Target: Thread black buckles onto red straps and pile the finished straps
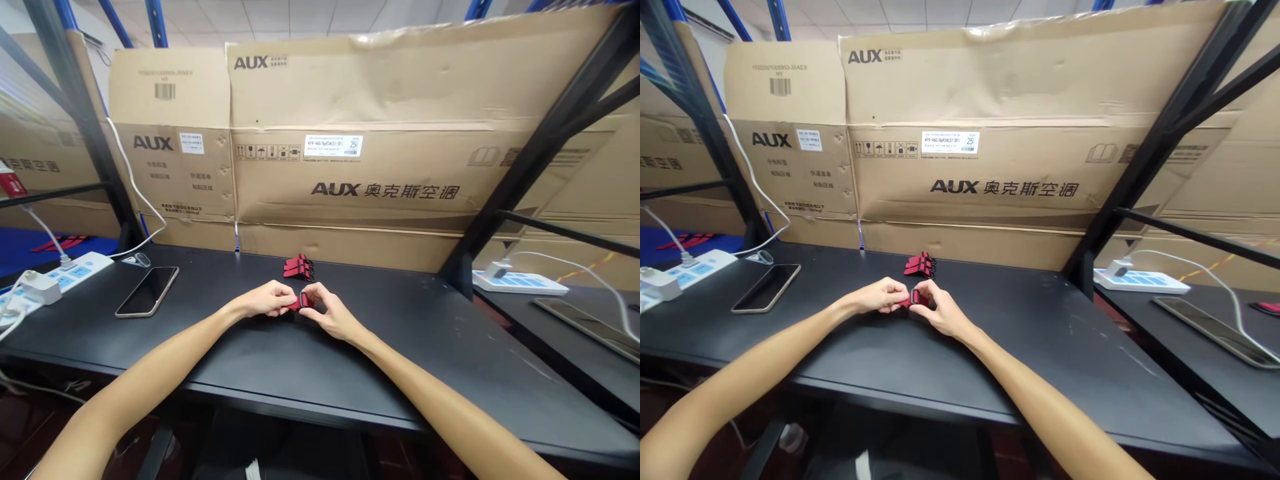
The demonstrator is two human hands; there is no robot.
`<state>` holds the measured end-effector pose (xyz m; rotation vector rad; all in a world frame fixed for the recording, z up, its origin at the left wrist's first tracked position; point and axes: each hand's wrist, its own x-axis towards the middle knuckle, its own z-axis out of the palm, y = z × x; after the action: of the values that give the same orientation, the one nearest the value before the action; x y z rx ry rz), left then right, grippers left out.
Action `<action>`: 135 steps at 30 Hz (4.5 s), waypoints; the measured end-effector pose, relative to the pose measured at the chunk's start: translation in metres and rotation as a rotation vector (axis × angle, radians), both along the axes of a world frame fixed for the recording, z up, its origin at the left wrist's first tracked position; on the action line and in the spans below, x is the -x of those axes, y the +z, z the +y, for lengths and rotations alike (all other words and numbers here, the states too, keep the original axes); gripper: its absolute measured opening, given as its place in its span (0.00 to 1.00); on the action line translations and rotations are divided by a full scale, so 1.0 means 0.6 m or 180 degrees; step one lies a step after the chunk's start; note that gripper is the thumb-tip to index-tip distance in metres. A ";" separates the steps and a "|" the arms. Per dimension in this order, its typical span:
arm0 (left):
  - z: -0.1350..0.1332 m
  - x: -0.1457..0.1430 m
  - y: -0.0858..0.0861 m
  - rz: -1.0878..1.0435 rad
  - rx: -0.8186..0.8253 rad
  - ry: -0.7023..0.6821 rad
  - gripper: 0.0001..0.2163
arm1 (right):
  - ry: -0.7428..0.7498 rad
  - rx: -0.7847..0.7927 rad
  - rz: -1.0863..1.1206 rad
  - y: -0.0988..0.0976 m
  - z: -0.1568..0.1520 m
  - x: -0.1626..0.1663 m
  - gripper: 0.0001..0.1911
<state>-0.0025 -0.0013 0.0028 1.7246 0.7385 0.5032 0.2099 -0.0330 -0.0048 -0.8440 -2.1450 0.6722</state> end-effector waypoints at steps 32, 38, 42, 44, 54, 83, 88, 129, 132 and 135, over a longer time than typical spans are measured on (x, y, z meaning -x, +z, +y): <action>0.001 -0.014 -0.011 -0.0304 -0.0419 0.0183 0.18 | -0.0377 -0.0261 -0.0147 -0.002 -0.001 0.006 0.13; -0.012 -0.016 -0.002 -0.0289 -0.0971 0.0480 0.22 | -0.0458 -0.0355 -0.0115 -0.002 0.001 0.006 0.15; -0.018 -0.019 0.003 0.0010 -0.1829 0.0617 0.20 | -0.0477 -0.0356 -0.0114 -0.004 0.003 0.005 0.17; -0.017 -0.021 0.002 0.0077 -0.2161 0.0646 0.17 | -0.0500 -0.0350 -0.0148 -0.004 0.004 0.005 0.17; -0.012 -0.011 0.010 -0.0084 -0.1540 0.0406 0.19 | -0.0472 -0.0262 -0.0279 -0.004 0.005 0.007 0.14; 0.012 -0.005 -0.005 -0.0939 -0.0377 0.0249 0.20 | -0.0643 -0.0484 -0.0135 -0.001 0.018 -0.006 0.16; 0.011 -0.002 0.001 -0.0844 -0.0513 0.0329 0.20 | -0.0548 -0.0503 0.0032 -0.002 0.016 -0.005 0.15; -0.001 -0.013 -0.009 0.0038 -0.1362 0.0276 0.14 | -0.0687 -0.2082 -0.1311 -0.002 0.009 -0.005 0.19; -0.002 -0.014 -0.012 -0.0025 -0.1293 0.0322 0.13 | -0.0747 -0.2136 -0.1357 -0.005 0.007 -0.001 0.19; -0.005 -0.015 -0.014 -0.0064 -0.1322 0.0270 0.13 | -0.0760 -0.2146 -0.1365 -0.009 0.005 0.003 0.20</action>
<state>0.0063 -0.0042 -0.0054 2.0732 0.7304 0.7729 0.2080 -0.0301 -0.0101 -0.8837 -2.3533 -0.3838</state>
